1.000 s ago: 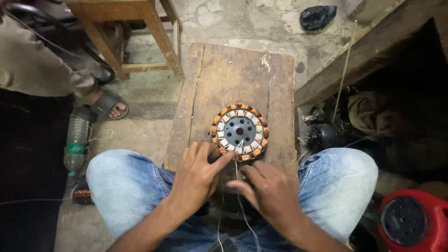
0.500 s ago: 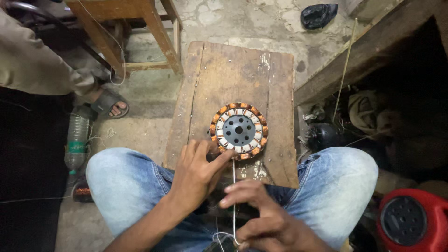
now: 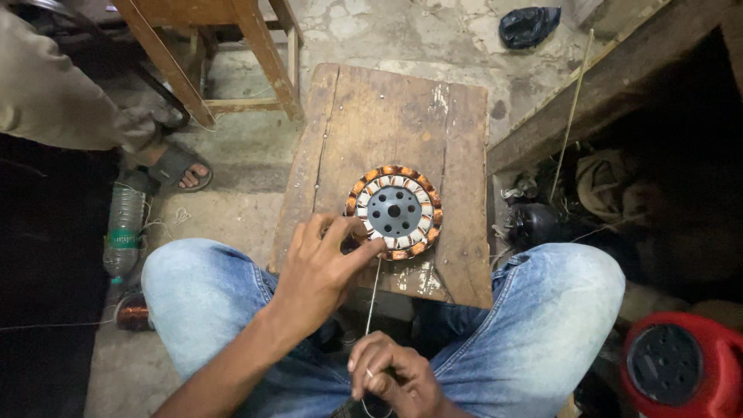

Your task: The person sits on the floor and winds white wire around the slots of a motor stator placed on a wooden board. The person repeatedly pulls wire through the slots and adjusts the winding by hand.

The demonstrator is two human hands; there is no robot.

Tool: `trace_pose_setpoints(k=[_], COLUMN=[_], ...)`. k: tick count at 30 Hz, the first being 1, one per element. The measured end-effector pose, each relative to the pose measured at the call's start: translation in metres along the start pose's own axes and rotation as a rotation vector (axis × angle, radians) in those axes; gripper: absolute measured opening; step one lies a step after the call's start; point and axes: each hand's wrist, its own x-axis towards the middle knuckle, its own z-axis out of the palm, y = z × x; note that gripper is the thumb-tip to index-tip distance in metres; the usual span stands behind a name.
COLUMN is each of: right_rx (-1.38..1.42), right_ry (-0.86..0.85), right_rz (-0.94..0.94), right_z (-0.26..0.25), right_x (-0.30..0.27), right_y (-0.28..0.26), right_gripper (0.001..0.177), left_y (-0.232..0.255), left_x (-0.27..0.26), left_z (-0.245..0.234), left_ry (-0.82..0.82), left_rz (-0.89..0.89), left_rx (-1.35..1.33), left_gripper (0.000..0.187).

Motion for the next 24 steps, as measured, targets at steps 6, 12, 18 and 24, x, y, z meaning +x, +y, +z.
trace_pose_setpoints(k=[6,12,18,24], right_rx=[-0.617,0.338,0.071,-0.864], right_ry=[0.151,0.554,0.472,0.038], right_rz=[-0.365,0.132,0.290,0.029], right_z=[-0.002,-0.072,-0.106,-0.060], right_x=[-0.016,-0.073,-0.081,-0.019], right_y=[-0.001,-0.020,-0.040,-0.061], right_gripper=[0.022,0.017,0.014,0.015], left_y=[0.013,0.034,0.033,0.036], left_x=[-0.027,-0.095,-0.105,-0.088], left_z=[0.007,0.031,0.034,0.005], left_ry=[-0.070,-0.132,-0.223,-0.029], left_rz=[0.325,0.106,-0.041,0.032], left_rx=[-0.204,-0.456,-0.464,-0.325], left_gripper=[0.040,0.028,0.025,0.050])
